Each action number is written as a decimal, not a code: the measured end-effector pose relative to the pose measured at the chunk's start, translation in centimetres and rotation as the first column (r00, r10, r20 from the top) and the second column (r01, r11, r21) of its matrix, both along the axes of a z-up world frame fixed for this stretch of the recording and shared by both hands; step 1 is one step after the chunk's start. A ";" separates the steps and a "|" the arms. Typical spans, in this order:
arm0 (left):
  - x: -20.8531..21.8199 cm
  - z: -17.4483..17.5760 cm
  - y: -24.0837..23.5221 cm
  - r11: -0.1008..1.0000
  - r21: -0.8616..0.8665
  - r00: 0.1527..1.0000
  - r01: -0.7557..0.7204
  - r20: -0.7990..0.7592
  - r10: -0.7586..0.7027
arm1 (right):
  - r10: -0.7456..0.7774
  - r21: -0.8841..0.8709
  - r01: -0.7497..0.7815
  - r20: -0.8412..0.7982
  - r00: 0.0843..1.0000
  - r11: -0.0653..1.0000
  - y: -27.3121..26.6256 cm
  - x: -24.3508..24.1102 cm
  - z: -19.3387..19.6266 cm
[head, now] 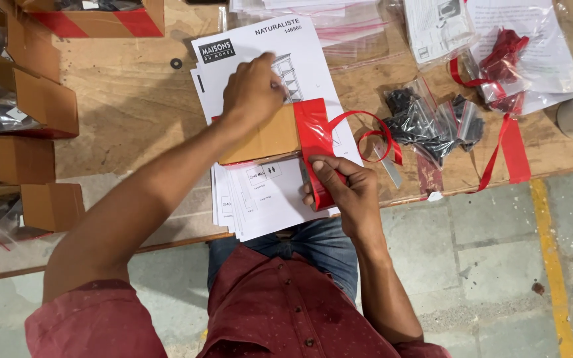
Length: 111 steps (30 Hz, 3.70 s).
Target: Packing small boxes with items and sealing them with red adhesive tape.
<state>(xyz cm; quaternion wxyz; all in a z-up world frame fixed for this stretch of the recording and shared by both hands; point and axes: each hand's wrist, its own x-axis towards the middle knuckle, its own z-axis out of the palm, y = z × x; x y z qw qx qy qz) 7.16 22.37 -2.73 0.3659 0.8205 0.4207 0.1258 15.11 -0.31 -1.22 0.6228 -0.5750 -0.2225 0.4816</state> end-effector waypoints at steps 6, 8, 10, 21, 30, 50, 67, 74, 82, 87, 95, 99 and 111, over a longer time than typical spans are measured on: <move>-2.6 -1.6 -1.3 0.821 0.404 0.845 0.402 0.182 -0.503 | -0.019 -0.006 0.019 -0.001 1.000 1.000 -0.1 -0.1 -0.1; -3.3 -2.5 -1.8 0.730 0.511 0.811 0.454 0.102 -0.576 | -0.017 -0.012 0.017 0.017 1.000 1.000 -0.2 -0.2 -0.1; -3.6 -1.6 -2.5 0.619 0.603 0.771 0.503 0.010 -0.637 | -0.017 -0.016 0.018 0.032 0.999 1.000 -0.3 -0.5 -0.3; -3.2 5.7 -3.7 0.914 0.012 0.883 0.405 -0.264 -0.388 | -0.123 0.121 0.095 0.256 0.959 0.988 -1.5 -0.4 -0.7; -4.9 4.9 -3.0 0.860 -0.388 0.929 0.331 -0.024 -0.368 | 0.110 0.093 -0.132 0.213 0.971 0.987 -0.2 1.4 6.5; -5.4 2.4 -5.8 0.890 0.275 0.914 0.364 -0.290 -0.284 | 0.221 0.064 -0.237 0.190 0.957 0.969 7.0 2.7 7.0; -4.8 3.3 -4.7 0.891 0.190 0.877 0.412 -0.347 -0.331 | 0.121 -0.017 -0.120 0.172 0.978 0.993 2.9 1.2 5.9; -5.2 3.5 -3.8 0.928 0.017 0.874 0.372 -0.343 -0.344 | 0.120 -0.072 -0.117 0.042 0.992 0.991 0.9 0.7 1.4; -5.7 4.8 -4.5 0.923 0.067 0.883 0.380 -0.324 -0.340 | 0.126 -0.084 -0.130 -0.053 0.991 0.988 1.6 0.9 1.0; -6.2 3.6 -5.2 0.821 0.320 0.877 0.472 -0.261 -0.403 | 0.194 -0.072 -0.198 -0.069 0.979 0.977 1.9 1.5 1.1; -7.1 0.9 -7.9 0.601 0.598 0.846 0.530 -0.330 -0.418 | 0.091 0.000 -0.105 0.506 0.858 0.994 -1.4 0.3 1.4; -7.2 2.1 -8.5 0.478 0.678 0.829 0.558 -0.438 -0.347 | -0.114 0.029 0.179 0.868 0.484 0.983 -5.9 1.7 0.8; -7.3 1.4 -8.6 0.551 0.697 0.878 0.459 -0.260 -0.403 | 0.164 -0.142 0.119 0.965 -0.203 0.983 -11.6 6.4 -5.4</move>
